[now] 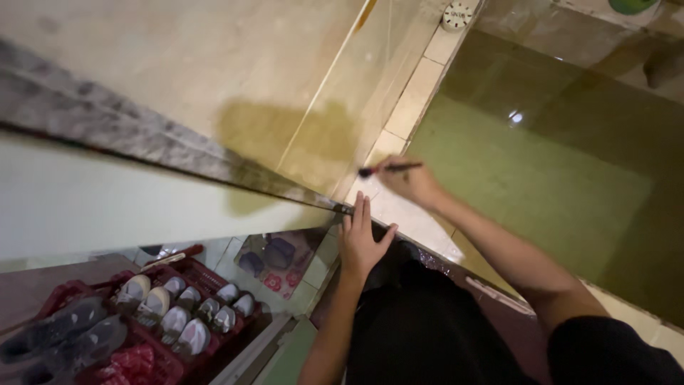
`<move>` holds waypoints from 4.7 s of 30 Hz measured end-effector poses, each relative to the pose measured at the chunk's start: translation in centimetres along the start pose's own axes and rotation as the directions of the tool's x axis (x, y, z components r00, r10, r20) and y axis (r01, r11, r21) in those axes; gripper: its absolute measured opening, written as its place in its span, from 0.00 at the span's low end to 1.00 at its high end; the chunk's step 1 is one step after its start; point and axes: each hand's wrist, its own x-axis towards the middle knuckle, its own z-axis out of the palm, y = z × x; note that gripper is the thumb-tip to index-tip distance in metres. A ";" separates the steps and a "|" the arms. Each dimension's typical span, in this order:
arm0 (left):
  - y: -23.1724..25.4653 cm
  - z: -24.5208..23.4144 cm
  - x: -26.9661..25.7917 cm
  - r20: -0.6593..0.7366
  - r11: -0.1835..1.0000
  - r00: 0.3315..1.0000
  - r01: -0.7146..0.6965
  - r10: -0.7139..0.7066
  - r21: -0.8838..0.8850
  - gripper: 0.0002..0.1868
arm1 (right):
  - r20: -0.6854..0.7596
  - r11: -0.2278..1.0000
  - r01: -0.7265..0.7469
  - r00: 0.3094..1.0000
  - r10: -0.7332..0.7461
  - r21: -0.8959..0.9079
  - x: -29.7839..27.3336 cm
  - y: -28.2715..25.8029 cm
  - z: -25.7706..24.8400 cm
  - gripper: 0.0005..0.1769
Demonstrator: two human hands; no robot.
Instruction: The person scrubs the tiled edge of a built-in water tub using a brush and a sponge, repeatedly dipping the brush into a small pot of water. They wipe the edge with a yellow sponge and continue scrubbing along the perimeter.
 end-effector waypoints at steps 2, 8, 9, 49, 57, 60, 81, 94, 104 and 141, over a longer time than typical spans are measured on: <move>0.3 0.0 0.2 -0.035 0.999 0.998 -0.052 0.052 -0.011 0.44 | -0.085 0.998 -0.055 0.995 0.055 0.011 1.0 0.8 -0.8 0.07; 1.3 0.5 0.6 -0.126 0.985 0.978 -0.170 0.164 -0.032 0.38 | 0.100 0.994 0.068 0.993 -0.059 -0.088 0.5 2.4 -0.8 0.05; 1.3 0.7 0.7 -0.139 0.982 0.973 -0.187 0.182 -0.020 0.37 | 0.112 0.994 0.094 0.990 -0.087 -0.057 0.4 2.7 -0.8 0.04; 0.1 0.8 -1.1 -0.197 0.988 0.969 -0.156 0.150 -0.013 0.26 | -0.112 0.962 0.265 0.956 -0.272 -0.072 1.4 3.3 -0.5 0.04; -0.6 0.7 -0.5 -0.243 0.990 0.961 -0.140 0.134 -0.008 0.27 | -0.396 0.994 0.010 0.917 -0.053 -0.109 1.6 3.3 -4.6 0.04; -1.1 0.2 0.0 -0.219 0.993 0.973 -0.085 0.067 -0.076 0.29 | -0.401 0.972 0.136 0.893 -0.203 -0.190 2.1 3.9 -5.6 0.05; -1.9 -1.4 -4.8 -0.210 0.980 0.973 -0.129 0.095 -0.152 0.29 | -0.092 0.959 0.205 0.970 -0.226 -0.197 -2.0 1.0 1.4 0.04; -1.7 -2.0 -5.3 -0.221 0.974 0.970 -0.140 0.099 -0.180 0.29 | -0.234 0.965 0.205 0.942 -0.240 -0.164 0.6 4.3 -0.7 0.04; -1.9 -2.1 -6.3 -0.215 0.969 0.973 -0.129 0.082 -0.213 0.29 | 0.075 0.892 0.451 0.889 -0.452 0.029 -5.2 1.6 2.2 0.03; -2.0 -1.7 -8.6 -0.076 0.952 0.977 -0.213 0.200 -0.218 0.35 | -0.492 0.867 -0.127 0.858 -0.147 -0.481 -21.4 2.3 0.5 0.03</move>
